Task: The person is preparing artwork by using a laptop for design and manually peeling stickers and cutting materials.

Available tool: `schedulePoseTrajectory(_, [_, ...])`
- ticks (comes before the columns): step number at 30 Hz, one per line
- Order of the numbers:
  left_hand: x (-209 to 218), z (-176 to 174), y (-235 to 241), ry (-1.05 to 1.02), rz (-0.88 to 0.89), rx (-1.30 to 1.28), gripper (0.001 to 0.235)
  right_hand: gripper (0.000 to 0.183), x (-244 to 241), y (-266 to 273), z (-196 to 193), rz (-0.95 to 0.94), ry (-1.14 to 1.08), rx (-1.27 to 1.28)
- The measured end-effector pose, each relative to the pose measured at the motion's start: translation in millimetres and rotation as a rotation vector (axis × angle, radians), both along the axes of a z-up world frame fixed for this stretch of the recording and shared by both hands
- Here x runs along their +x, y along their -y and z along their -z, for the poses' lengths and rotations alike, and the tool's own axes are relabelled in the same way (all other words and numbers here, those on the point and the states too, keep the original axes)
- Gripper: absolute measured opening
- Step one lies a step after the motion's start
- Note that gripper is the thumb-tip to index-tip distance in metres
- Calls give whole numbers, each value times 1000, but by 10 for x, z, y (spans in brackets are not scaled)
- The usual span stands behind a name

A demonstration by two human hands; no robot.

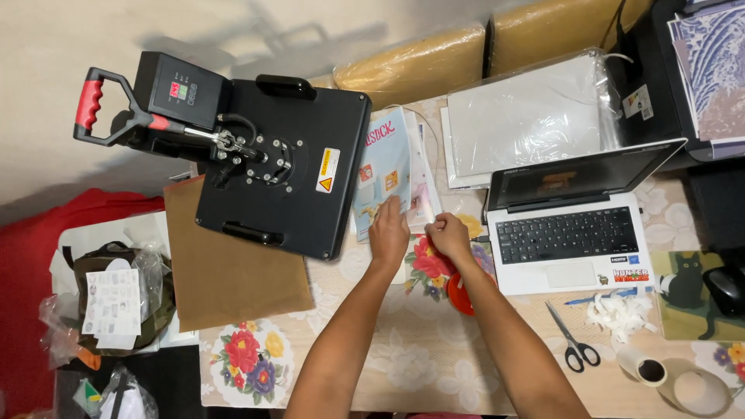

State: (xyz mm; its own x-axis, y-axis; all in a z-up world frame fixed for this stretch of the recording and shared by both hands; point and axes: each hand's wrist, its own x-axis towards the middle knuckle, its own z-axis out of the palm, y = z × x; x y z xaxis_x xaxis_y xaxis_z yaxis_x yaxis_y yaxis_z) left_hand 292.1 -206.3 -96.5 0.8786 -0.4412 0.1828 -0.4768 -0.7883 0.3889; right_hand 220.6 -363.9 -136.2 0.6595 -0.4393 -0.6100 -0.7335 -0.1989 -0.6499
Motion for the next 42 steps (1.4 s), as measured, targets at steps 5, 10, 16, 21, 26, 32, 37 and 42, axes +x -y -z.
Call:
schedulePoseTrajectory(5, [23,75,-88,-90,29,40,45,51,42,-95,263,116,2,29])
schedulePoseTrajectory(10, [70,232,-184,-175,69,75,43,40,106,-86,280,121,-16,-66])
schedulePoseTrajectory(16, [97,321,-100,-200,120,125,42,26,157,-55,255,120,-26,-147])
schedulePoseTrajectory(21, [125,305,54,-226,119,190,45,28,101,-78,82,151,80,-52])
schedulePoseTrajectory(26, [91,-144,166,-376,180,288,71,26,90,-59,171,175,169,82])
schedulePoseTrajectory(32, [154,277,187,17,221,346,79,19,81,-73,-321,385,340,476])
schedulePoseTrajectory(37, [170,127,241,459,245,356,44,19,1,186,-249,350,390,489])
schedulePoseTrajectory(42, [175,-34,277,457,222,351,40,26,51,237,-33,13,173,-198])
